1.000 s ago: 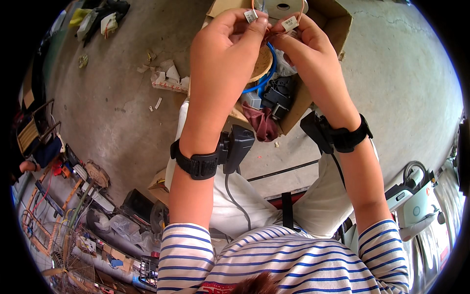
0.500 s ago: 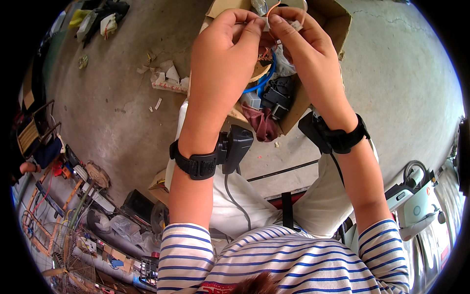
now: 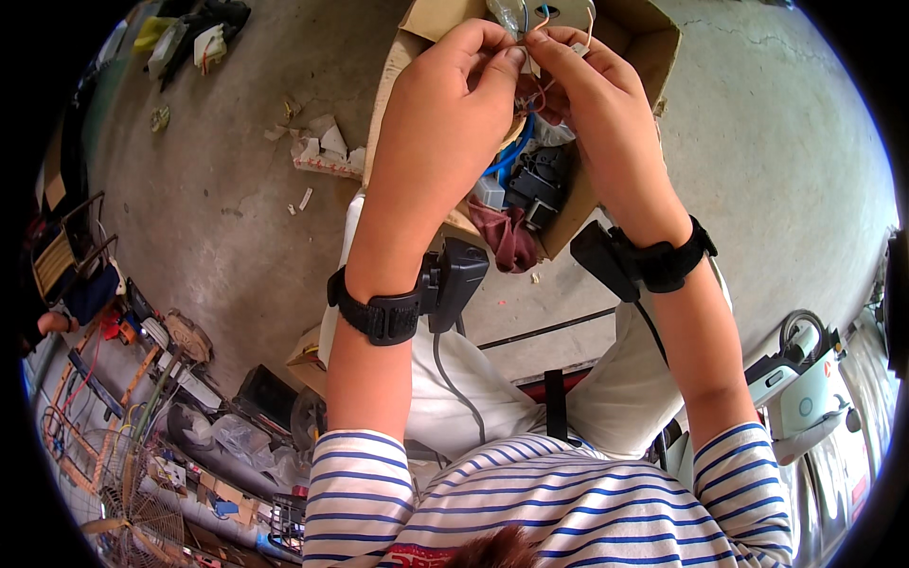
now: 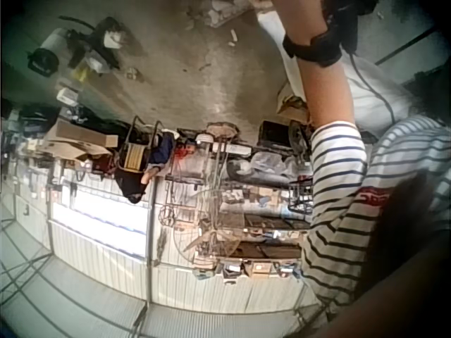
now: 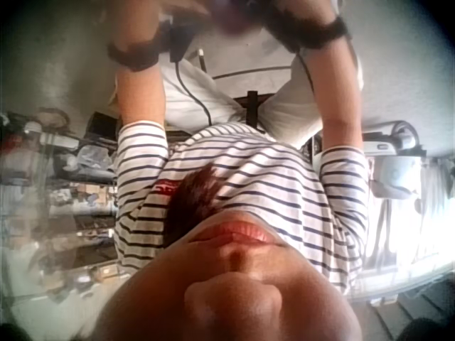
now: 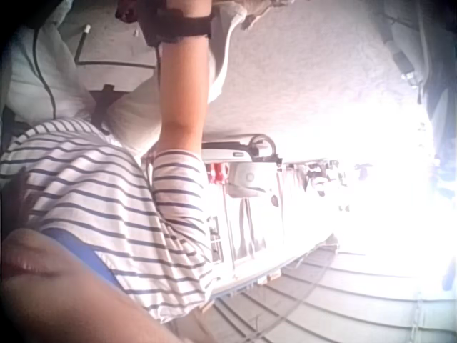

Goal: The person wires a small connector by hand, inserting wires into the housing and using a cloth to wipe down components.

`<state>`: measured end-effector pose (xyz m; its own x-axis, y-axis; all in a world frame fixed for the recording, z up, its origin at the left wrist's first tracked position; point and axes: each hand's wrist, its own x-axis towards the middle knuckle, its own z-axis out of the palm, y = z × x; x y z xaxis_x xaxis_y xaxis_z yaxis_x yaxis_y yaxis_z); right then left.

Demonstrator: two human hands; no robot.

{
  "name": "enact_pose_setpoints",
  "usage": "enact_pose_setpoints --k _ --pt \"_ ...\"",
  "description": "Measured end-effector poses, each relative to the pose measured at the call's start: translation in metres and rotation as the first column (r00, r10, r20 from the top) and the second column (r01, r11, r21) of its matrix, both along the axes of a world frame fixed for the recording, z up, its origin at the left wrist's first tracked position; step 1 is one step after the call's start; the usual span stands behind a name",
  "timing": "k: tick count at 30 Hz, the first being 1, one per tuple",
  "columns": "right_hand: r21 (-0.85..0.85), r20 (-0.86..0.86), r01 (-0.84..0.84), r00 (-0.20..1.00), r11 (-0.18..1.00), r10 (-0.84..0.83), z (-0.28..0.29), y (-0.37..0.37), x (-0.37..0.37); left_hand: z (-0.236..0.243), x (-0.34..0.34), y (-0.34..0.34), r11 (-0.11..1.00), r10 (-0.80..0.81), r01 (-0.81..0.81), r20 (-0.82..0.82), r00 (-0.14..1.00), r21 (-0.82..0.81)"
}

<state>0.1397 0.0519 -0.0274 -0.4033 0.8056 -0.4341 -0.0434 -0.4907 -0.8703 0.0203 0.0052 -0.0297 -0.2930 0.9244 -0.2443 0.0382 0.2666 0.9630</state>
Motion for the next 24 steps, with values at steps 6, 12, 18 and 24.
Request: enact_pose_setpoints --k 6,12,18,24 --pt "-0.144 -0.070 0.057 0.995 0.988 -0.068 0.004 -0.003 -0.001 0.002 0.000 -0.002 0.999 -0.035 0.036 -0.043 0.998 0.005" --pt "-0.250 -0.177 0.037 0.981 0.968 -0.083 -0.001 0.002 0.007 0.002 -0.001 -0.001 0.996 -0.077 0.079 -0.071 0.994 0.029" --pt "-0.316 -0.152 0.109 0.975 0.942 -0.164 0.002 0.006 0.003 0.001 0.004 -0.001 1.000 0.012 -0.013 0.030 0.999 0.022" --pt "-0.431 -0.280 0.025 0.946 0.902 -0.160 -0.007 0.010 0.004 0.001 0.005 -0.002 1.000 -0.017 0.017 0.055 0.998 -0.007"
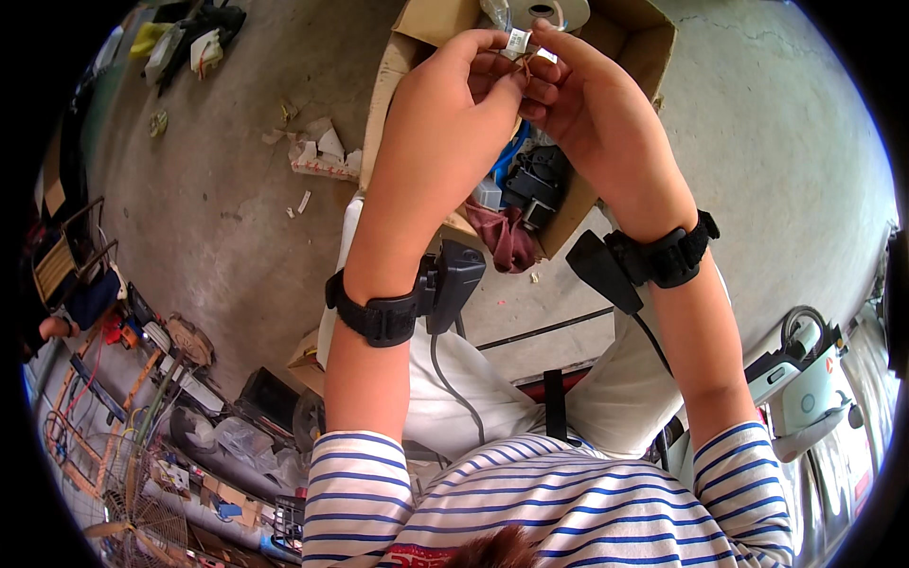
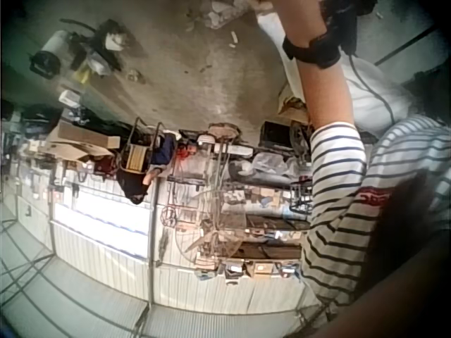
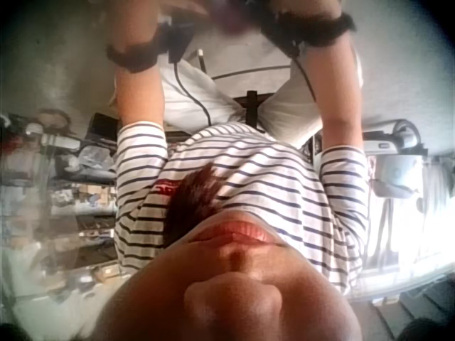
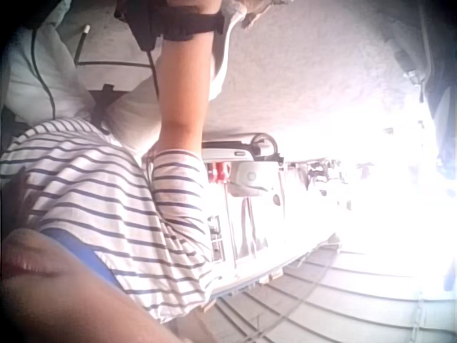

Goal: The person wires a small connector by hand, inserting wires into the housing and using a cloth to wipe down components.

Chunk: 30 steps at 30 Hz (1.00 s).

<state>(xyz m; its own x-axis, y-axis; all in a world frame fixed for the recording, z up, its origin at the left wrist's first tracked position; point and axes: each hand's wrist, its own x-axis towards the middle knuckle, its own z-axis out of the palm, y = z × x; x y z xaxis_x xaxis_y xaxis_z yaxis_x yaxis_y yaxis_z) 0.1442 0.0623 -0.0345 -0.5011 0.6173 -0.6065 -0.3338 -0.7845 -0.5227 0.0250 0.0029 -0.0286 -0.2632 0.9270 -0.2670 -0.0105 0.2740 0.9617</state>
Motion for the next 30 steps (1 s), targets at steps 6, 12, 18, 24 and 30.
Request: enact_pose_setpoints --k 6,12,18,24,30 --pt "0.380 0.304 -0.162 0.952 0.911 0.042 0.006 -0.007 -0.003 -0.001 -0.006 0.000 0.999 -0.036 0.035 -0.107 0.994 -0.008" --pt "0.318 0.164 -0.062 0.986 0.946 0.009 0.010 -0.005 -0.009 0.000 -0.007 0.001 1.000 -0.009 0.008 -0.150 0.989 -0.008" --pt "0.479 0.161 -0.057 0.987 0.876 -0.024 -0.002 -0.005 -0.004 -0.001 -0.005 0.002 0.999 0.028 -0.023 -0.160 0.987 0.029" --pt "0.634 0.331 -0.099 0.931 0.767 -0.154 0.020 -0.008 -0.010 0.008 -0.004 0.001 0.994 0.113 -0.112 0.164 0.980 -0.012" --pt "0.556 0.260 -0.040 0.957 0.830 -0.129 0.021 -0.003 -0.003 0.011 -0.011 0.001 0.984 0.180 -0.144 0.546 0.818 -0.109"
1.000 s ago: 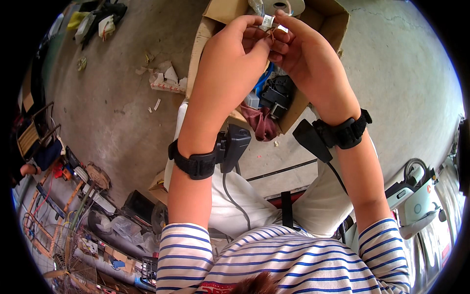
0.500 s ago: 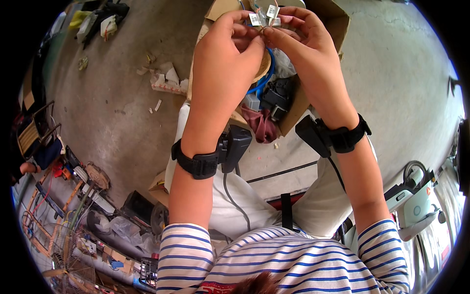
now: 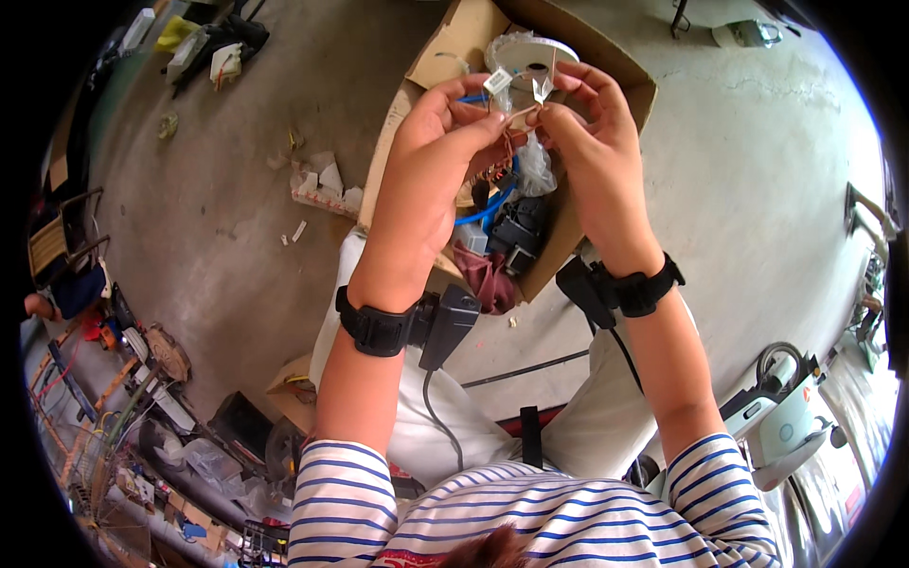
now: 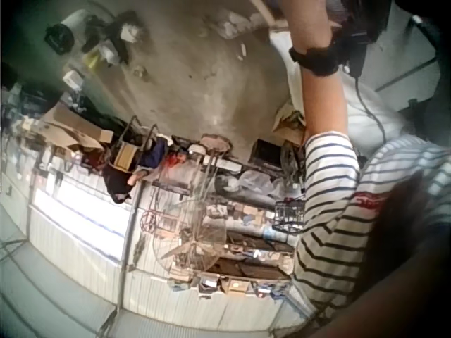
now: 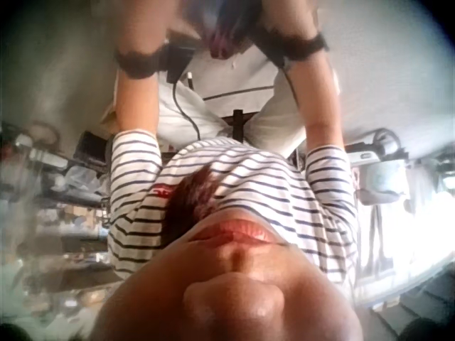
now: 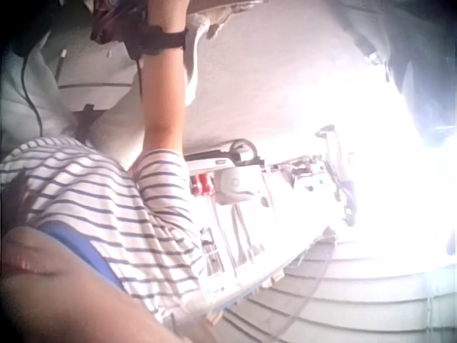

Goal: The person wires a small connector by hand, inserting wires into the housing and using a cloth to wipe down components.

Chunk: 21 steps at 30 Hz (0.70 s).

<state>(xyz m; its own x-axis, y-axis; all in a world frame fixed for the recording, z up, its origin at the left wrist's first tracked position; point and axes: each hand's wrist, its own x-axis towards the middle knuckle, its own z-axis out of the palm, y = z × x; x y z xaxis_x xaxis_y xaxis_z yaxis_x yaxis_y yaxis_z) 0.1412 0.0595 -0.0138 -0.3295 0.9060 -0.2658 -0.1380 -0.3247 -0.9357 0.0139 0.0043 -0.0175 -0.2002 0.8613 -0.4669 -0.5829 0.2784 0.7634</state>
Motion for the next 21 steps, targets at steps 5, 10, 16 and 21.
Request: enact_pose_setpoints --k 5,10,16,21 --pt "-0.012 -0.087 -0.007 0.996 1.000 0.006 -0.004 0.005 -0.001 0.001 -0.001 -0.002 1.000 0.005 -0.005 0.020 1.000 -0.019" --pt "0.103 0.035 -0.239 0.971 0.966 0.236 -0.008 0.008 -0.005 -0.002 -0.001 -0.011 0.995 -0.101 0.101 0.040 0.994 -0.010" --pt "0.144 0.098 -0.407 0.913 0.902 0.396 -0.014 0.001 -0.006 -0.013 0.001 -0.023 0.992 -0.126 0.126 -0.016 0.992 -0.001" --pt "0.373 0.346 -0.487 0.863 0.790 0.368 -0.007 -0.019 -0.024 -0.009 -0.019 -0.035 0.993 -0.111 0.108 -0.056 0.992 -0.055"
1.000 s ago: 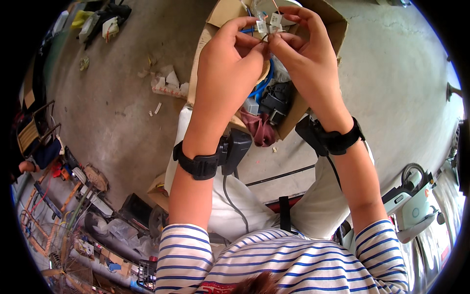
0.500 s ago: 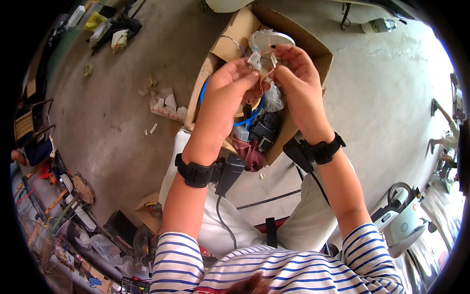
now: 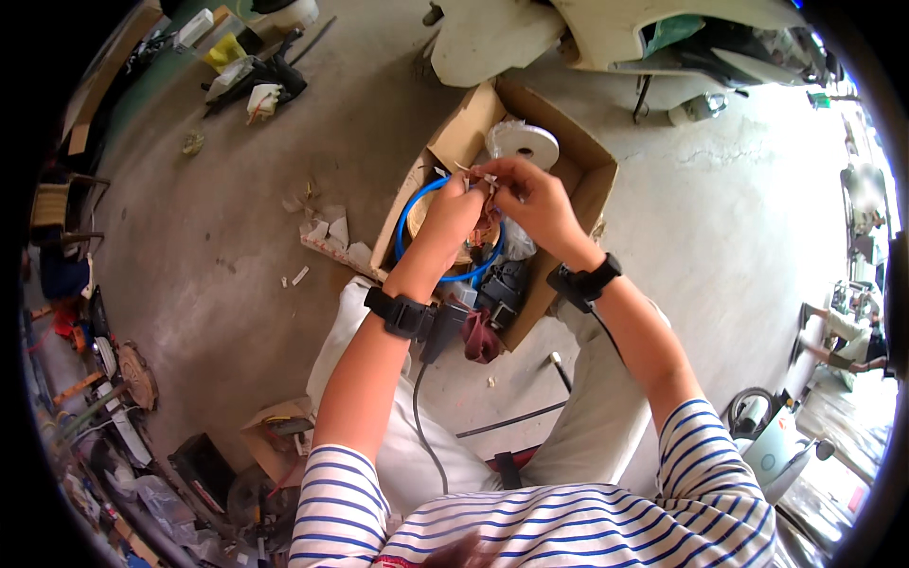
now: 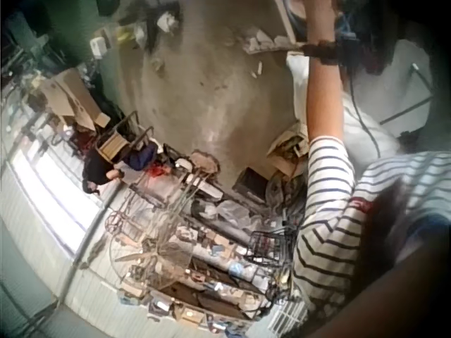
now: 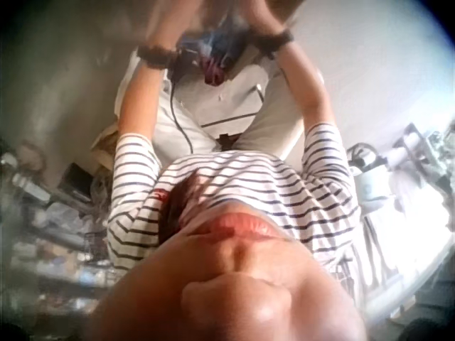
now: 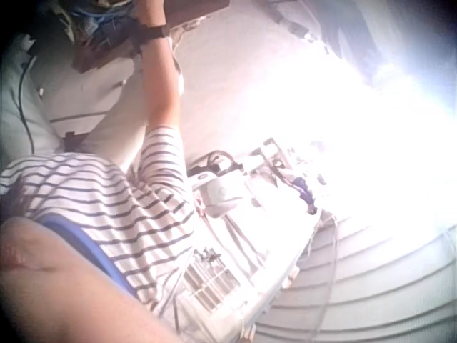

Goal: The person wires a small connector by hand, inserting wires into the housing and using a cloth to wipe down components.

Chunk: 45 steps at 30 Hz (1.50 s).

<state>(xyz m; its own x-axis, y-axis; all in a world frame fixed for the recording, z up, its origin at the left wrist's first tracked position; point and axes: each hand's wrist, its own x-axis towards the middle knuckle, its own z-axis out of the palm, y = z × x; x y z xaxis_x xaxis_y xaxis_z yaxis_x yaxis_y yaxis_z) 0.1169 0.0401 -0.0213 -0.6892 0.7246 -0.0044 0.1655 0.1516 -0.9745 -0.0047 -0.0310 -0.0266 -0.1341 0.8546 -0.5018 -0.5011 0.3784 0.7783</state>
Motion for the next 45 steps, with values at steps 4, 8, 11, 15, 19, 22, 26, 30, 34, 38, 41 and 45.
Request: enact_pose_setpoints --k 4,8,11,15,19,22,26,30,34,38,41,45 --pt "0.158 0.123 0.025 0.991 0.987 -0.044 0.025 -0.012 0.017 -0.017 0.018 0.004 0.997 -0.034 0.045 -0.181 0.983 0.055" --pt "0.239 0.037 0.071 0.996 0.969 -0.082 0.060 -0.049 0.019 0.024 0.013 -0.028 0.992 -0.002 0.052 -0.393 0.919 0.118" --pt "0.205 -0.044 0.183 0.983 0.961 -0.178 0.058 -0.085 0.048 -0.002 0.046 -0.049 0.987 -0.025 0.085 -0.398 0.917 0.134" --pt "0.183 0.043 0.215 0.973 0.959 -0.226 0.069 -0.136 0.089 0.023 0.084 -0.106 0.986 -0.122 0.146 -0.255 0.959 0.080" --pt "0.049 -0.009 0.212 0.977 0.976 -0.212 0.056 -0.168 0.126 0.022 0.120 -0.147 0.986 -0.146 0.151 -0.085 0.986 0.064" --pt "-0.173 -0.036 0.198 0.978 0.965 -0.208 0.038 -0.182 0.144 0.016 0.138 -0.167 0.998 -0.057 0.058 0.099 0.993 -0.009" --pt "-0.645 -0.011 0.119 0.986 0.754 -0.165 0.012 -0.195 0.159 -0.012 0.141 -0.194 0.995 -0.096 0.095 0.034 0.995 0.036" --pt "-0.704 -0.102 -0.010 0.991 0.710 -0.086 0.004 -0.203 0.181 0.002 0.163 -0.208 0.998 -0.040 0.043 0.073 0.997 -0.041" --pt "-0.682 -0.055 0.051 0.991 0.729 -0.120 -0.004 -0.200 0.164 -0.041 0.149 -0.210 0.998 0.012 -0.009 -0.044 0.999 0.069" --pt "-0.708 -0.109 0.068 0.973 0.703 -0.204 0.004 -0.203 0.162 -0.047 0.151 -0.208 0.975 0.204 -0.205 0.026 0.979 0.087" --pt "-0.668 -0.155 0.078 0.958 0.740 -0.241 -0.006 -0.203 0.155 -0.069 0.148 -0.202 0.960 0.276 -0.263 -0.160 0.948 0.100" --pt "-0.744 -0.163 0.109 0.928 0.659 -0.336 -0.013 -0.202 0.170 -0.033 0.176 -0.211 0.989 0.077 -0.141 -0.634 0.769 -0.051"
